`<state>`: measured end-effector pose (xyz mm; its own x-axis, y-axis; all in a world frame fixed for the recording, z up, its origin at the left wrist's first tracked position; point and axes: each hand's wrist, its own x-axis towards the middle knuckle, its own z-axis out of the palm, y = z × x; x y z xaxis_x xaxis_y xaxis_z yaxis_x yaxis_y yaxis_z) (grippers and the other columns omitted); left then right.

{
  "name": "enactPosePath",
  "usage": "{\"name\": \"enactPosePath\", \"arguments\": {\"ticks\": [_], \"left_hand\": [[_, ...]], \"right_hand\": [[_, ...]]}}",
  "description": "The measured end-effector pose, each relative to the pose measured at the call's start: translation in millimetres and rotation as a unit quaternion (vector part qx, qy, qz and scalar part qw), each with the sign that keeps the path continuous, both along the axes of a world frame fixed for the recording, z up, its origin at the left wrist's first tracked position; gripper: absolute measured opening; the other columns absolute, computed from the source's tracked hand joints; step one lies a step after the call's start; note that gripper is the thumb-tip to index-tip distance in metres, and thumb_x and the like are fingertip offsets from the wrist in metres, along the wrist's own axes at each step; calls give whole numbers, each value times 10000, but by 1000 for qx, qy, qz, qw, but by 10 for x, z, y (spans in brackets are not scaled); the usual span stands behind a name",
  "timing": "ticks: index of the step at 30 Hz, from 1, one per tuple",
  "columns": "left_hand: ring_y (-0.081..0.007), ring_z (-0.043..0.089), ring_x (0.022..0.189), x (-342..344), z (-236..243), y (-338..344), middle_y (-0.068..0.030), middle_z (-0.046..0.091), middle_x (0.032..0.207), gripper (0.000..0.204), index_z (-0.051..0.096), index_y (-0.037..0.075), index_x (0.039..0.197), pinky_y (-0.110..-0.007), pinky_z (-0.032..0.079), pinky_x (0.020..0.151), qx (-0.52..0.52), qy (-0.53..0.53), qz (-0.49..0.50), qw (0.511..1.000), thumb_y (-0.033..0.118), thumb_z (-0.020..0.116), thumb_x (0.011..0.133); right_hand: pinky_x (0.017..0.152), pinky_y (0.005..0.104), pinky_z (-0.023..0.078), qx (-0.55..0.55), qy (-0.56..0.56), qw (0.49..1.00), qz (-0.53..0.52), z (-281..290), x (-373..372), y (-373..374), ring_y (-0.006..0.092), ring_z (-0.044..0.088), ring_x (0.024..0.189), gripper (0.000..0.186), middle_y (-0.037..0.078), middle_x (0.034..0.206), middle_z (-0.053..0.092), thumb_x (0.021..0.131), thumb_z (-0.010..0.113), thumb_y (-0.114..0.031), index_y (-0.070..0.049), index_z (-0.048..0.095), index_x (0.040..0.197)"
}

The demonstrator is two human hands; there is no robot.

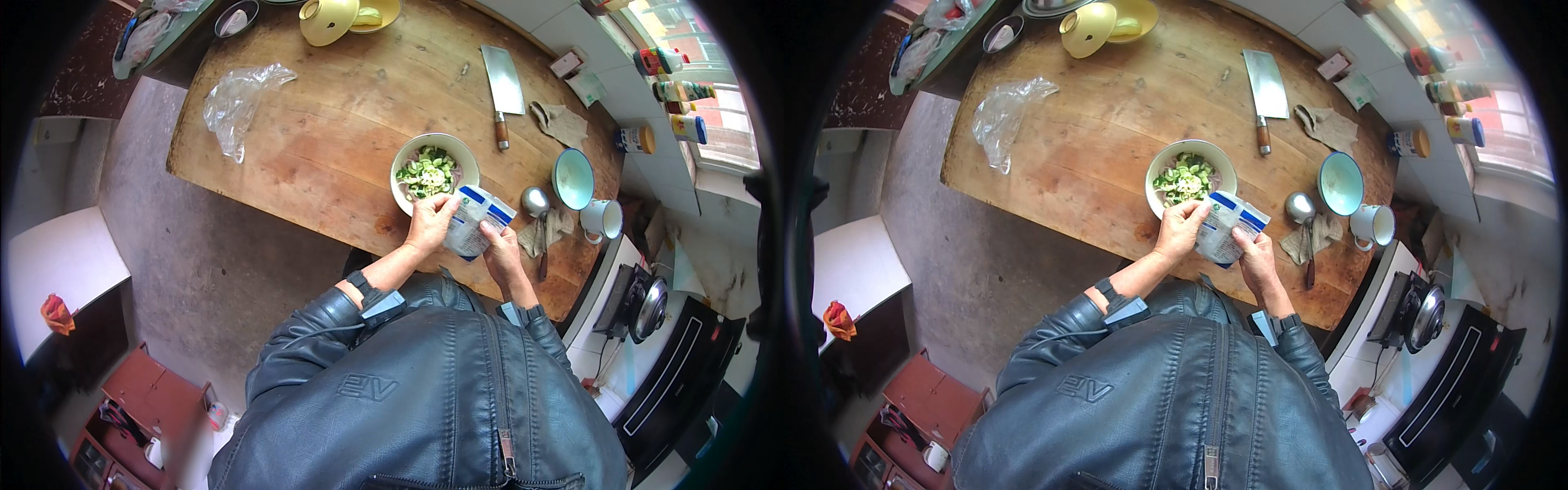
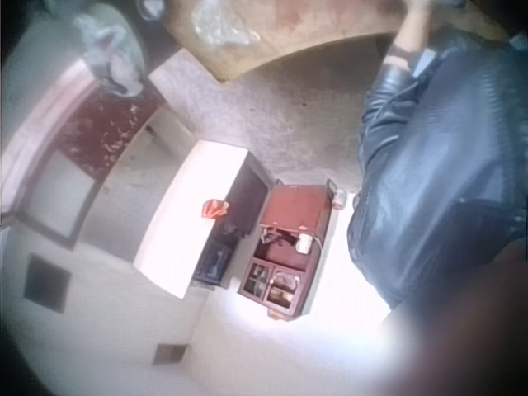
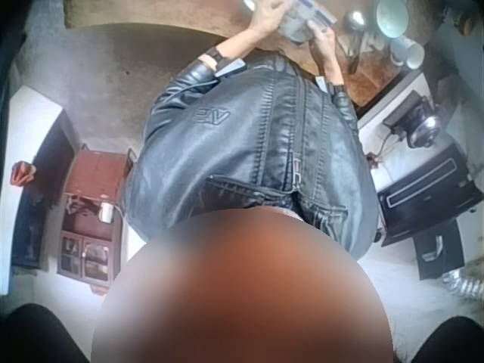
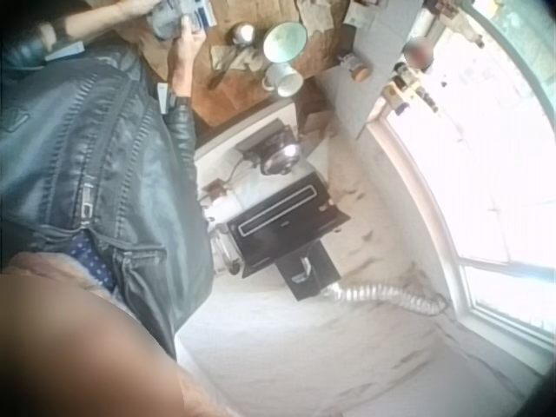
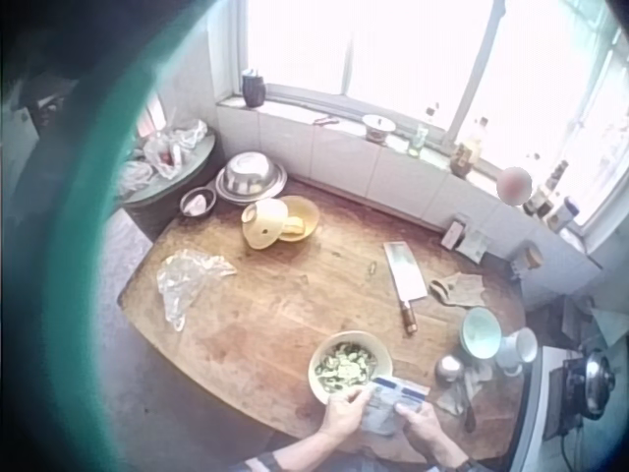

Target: The person seasons a bowl of chopped vegetables by adding salt, a yellow powder, and red powder using small spoons. They then move a pot on the stove and walk out of the kitchen.

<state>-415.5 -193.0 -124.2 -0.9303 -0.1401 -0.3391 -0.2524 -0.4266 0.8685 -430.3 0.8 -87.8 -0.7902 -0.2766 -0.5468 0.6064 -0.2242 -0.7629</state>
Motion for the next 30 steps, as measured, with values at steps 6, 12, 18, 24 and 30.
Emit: {"name": "enactPosePath", "arguments": {"ticks": [6,12,18,24,30], "left_hand": [[-45,606,810,0,9,76,11,730,876,146,767,9,979,-244,511,727,60,-8,19,998,152,739,988],[-37,555,738,-5,32,43,45,690,803,169,749,0,912,-249,480,667,42,-29,-2,999,152,734,984],[-63,592,837,0,-39,-19,25,714,925,310,734,-23,1065,-265,501,748,-13,17,-52,998,265,622,1060],[-69,596,982,60,-218,-26,-11,699,1088,323,687,-22,1232,-258,490,848,56,8,-83,995,236,568,1078],[-47,565,781,129,-331,16,39,681,896,240,733,-3,1063,-225,466,714,27,-51,-60,997,217,637,1052]], "right_hand": [[968,344,542,23,-14,1000,8,-61,-19,24,154,688,1064,275,49,1190,741,1011,704,-162,-35,701,1255],[954,356,551,20,7,1000,15,-66,-4,46,156,691,1050,276,44,1188,737,1021,697,-179,-39,701,1259],[943,348,563,-3,-23,999,-49,-16,-30,-17,162,700,1029,279,45,1166,738,1061,645,-219,-34,694,1263],[955,352,569,8,2,997,-80,45,-87,-81,189,711,1056,341,86,1201,740,1099,562,-272,-9,679,1281],[913,310,559,46,46,995,-80,-87,-145,-67,143,694,1020,316,58,1174,737,1100,575,-270,-14,682,1252]]}}
